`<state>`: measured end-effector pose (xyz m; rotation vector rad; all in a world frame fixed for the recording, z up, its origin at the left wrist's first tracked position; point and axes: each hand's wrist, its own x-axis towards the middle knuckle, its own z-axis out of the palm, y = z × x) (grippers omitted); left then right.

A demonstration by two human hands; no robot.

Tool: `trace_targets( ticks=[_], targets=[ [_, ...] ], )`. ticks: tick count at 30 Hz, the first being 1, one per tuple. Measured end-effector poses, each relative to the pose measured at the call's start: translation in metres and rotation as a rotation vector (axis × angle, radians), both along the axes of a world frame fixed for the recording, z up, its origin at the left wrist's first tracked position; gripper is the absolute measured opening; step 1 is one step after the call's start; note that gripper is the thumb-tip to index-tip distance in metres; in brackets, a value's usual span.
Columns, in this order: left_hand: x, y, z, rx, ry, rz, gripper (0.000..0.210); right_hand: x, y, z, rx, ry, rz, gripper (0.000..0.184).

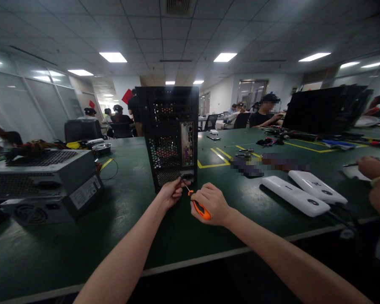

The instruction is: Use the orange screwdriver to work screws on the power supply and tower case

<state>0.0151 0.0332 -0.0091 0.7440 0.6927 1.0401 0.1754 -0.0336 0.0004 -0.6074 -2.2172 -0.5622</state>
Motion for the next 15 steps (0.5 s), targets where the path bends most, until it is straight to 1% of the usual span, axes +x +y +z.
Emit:
trace_targets(
  ticks=[5, 10, 13, 15],
  targets=[
    [-0.0007, -0.0029, 0.0031, 0.05, 0.01, 0.043, 0.014, 0.0001, 0.0001, -0.001, 0.01, 0.012, 0.013, 0.007],
    [0.0003, -0.0027, -0.0003, 0.18, 0.158, 0.055, 0.015, 0.002, -0.0009, -0.001, 0.008, 0.033, 0.046, 0.006],
    [0.0006, -0.0026, -0.0038, 0.262, 0.249, 0.03, 0.018, 0.0034, -0.0022, -0.0003, 0.0, 0.052, 0.075, 0.005],
    [0.0006, -0.0025, -0.0056, 0.288, 0.274, 0.012, 0.019, 0.004, -0.0024, -0.0001, 0.003, 0.056, 0.079, 0.004]
  ],
)
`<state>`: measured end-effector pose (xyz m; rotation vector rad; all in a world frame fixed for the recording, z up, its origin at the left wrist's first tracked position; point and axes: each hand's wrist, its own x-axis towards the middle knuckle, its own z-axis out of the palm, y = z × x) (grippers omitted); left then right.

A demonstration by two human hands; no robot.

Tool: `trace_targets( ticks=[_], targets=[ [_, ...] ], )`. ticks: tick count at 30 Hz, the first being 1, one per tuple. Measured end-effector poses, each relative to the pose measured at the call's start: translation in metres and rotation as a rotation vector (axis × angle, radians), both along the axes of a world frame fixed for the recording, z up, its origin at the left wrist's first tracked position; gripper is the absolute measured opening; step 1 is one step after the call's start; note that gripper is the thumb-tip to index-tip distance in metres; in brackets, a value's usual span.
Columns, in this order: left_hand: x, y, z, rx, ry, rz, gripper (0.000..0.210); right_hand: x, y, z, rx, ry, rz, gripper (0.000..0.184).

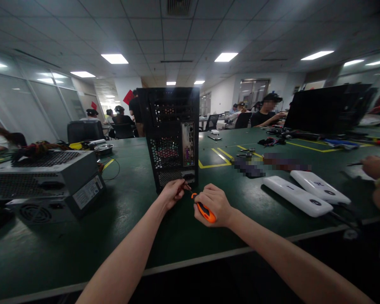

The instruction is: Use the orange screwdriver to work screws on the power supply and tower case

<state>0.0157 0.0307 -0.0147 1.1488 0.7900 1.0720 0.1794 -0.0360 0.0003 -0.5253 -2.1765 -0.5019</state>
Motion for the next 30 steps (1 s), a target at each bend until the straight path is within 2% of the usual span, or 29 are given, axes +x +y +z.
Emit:
trace_targets(
  ticks=[5, 8, 11, 16, 30],
  targets=[
    [0.0, 0.001, 0.0, -0.098, 0.016, -0.014, 0.031, 0.001, 0.004, -0.001, 0.017, -0.002, -0.054, 0.005],
    [0.001, 0.002, 0.001, -0.179, 0.035, 0.011, 0.023, 0.0, 0.006, -0.003, 0.012, -0.01, -0.099, 0.007],
    [0.002, 0.003, 0.001, -0.139, 0.05, 0.0, 0.015, -0.001, 0.007, -0.003, 0.013, -0.041, -0.121, 0.008],
    [0.002, 0.004, -0.004, -0.038, 0.042, 0.036, 0.019, -0.004, 0.009, -0.004, 0.022, -0.075, -0.146, 0.009],
    [0.003, 0.006, -0.006, -0.014, 0.025, 0.06, 0.018, -0.006, 0.011, -0.005, 0.024, -0.105, -0.172, 0.011]
  ],
)
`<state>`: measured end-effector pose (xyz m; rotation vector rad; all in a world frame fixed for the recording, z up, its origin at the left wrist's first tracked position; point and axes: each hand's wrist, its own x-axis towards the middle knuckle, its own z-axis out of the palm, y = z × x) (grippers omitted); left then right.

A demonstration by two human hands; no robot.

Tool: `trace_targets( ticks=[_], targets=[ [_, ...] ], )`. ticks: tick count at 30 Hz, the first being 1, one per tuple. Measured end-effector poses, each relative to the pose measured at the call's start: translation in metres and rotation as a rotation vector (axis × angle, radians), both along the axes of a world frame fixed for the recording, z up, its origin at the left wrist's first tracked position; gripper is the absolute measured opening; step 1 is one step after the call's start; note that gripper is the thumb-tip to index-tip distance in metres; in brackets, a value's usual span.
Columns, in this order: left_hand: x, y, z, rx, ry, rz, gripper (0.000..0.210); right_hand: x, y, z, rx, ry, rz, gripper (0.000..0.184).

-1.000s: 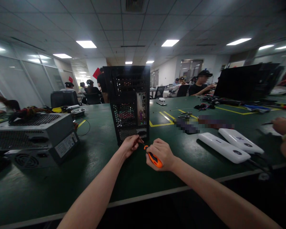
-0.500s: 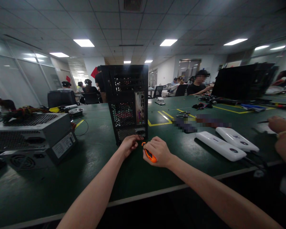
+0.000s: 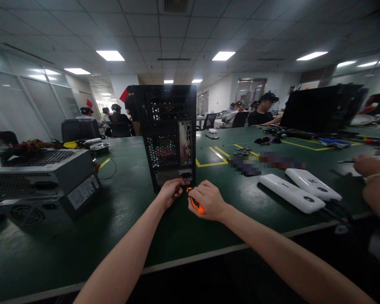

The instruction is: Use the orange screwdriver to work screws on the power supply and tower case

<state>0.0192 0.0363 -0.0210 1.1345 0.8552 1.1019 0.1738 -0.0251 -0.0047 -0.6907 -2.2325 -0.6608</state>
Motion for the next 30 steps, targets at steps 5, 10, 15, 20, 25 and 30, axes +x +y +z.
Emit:
trace_targets(
  ticks=[5, 10, 15, 20, 25, 30],
  targets=[
    [0.0002, 0.0007, -0.0011, -0.008, -0.009, -0.012, 0.019, -0.0007, 0.0006, -0.0006, -0.01, -0.027, -0.009, 0.011],
    [-0.0002, 0.001, -0.0018, -0.013, -0.004, -0.015, 0.019, -0.0011, 0.0005, -0.0011, -0.011, -0.025, -0.009, 0.011],
    [0.0002, 0.0012, -0.0018, -0.027, -0.012, -0.01, 0.021, -0.0011, 0.0007, -0.0008, -0.011, -0.017, -0.002, 0.011],
    [0.0004, 0.0009, -0.0014, -0.033, -0.022, -0.018, 0.02, -0.0005, 0.0016, -0.0004, -0.036, -0.008, -0.01, 0.011],
    [0.001, -0.0001, -0.0005, -0.034, -0.01, 0.005, 0.019, -0.0009, 0.0019, -0.0002, -0.051, -0.014, 0.001, 0.011],
    [0.0019, -0.0007, -0.0005, -0.039, -0.017, 0.022, 0.02, -0.0015, 0.0018, -0.0003, -0.064, 0.024, 0.008, 0.01]
  ],
)
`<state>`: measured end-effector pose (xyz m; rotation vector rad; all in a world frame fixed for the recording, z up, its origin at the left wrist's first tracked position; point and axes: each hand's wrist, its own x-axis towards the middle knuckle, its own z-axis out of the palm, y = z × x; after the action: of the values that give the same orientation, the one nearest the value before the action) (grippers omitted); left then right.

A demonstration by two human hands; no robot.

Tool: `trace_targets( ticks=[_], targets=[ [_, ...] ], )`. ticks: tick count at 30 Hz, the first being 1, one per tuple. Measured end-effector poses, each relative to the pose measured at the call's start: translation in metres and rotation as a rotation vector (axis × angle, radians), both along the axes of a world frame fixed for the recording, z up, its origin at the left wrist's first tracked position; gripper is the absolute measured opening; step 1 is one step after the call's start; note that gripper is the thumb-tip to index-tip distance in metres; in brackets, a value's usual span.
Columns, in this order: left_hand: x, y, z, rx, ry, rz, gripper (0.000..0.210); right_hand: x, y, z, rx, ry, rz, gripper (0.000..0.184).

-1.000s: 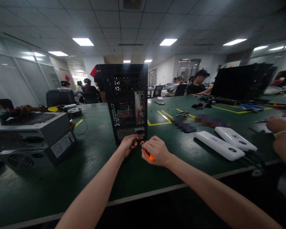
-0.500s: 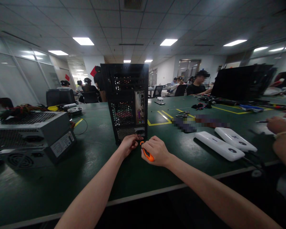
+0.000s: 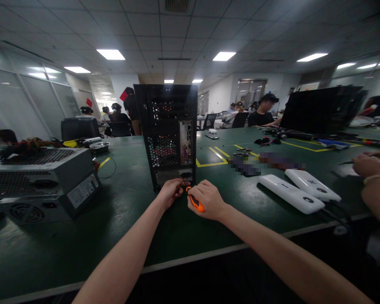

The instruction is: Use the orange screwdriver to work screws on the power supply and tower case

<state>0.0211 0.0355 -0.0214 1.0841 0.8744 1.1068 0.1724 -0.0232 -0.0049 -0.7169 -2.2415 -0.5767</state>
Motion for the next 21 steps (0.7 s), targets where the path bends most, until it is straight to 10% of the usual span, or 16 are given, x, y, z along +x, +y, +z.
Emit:
trace_targets(
  ticks=[21],
  targets=[
    [0.0001, 0.002, -0.0027, 0.019, -0.011, 0.018, 0.016, 0.0007, 0.0005, 0.0013, 0.001, 0.134, 0.016, 0.006]
  ],
)
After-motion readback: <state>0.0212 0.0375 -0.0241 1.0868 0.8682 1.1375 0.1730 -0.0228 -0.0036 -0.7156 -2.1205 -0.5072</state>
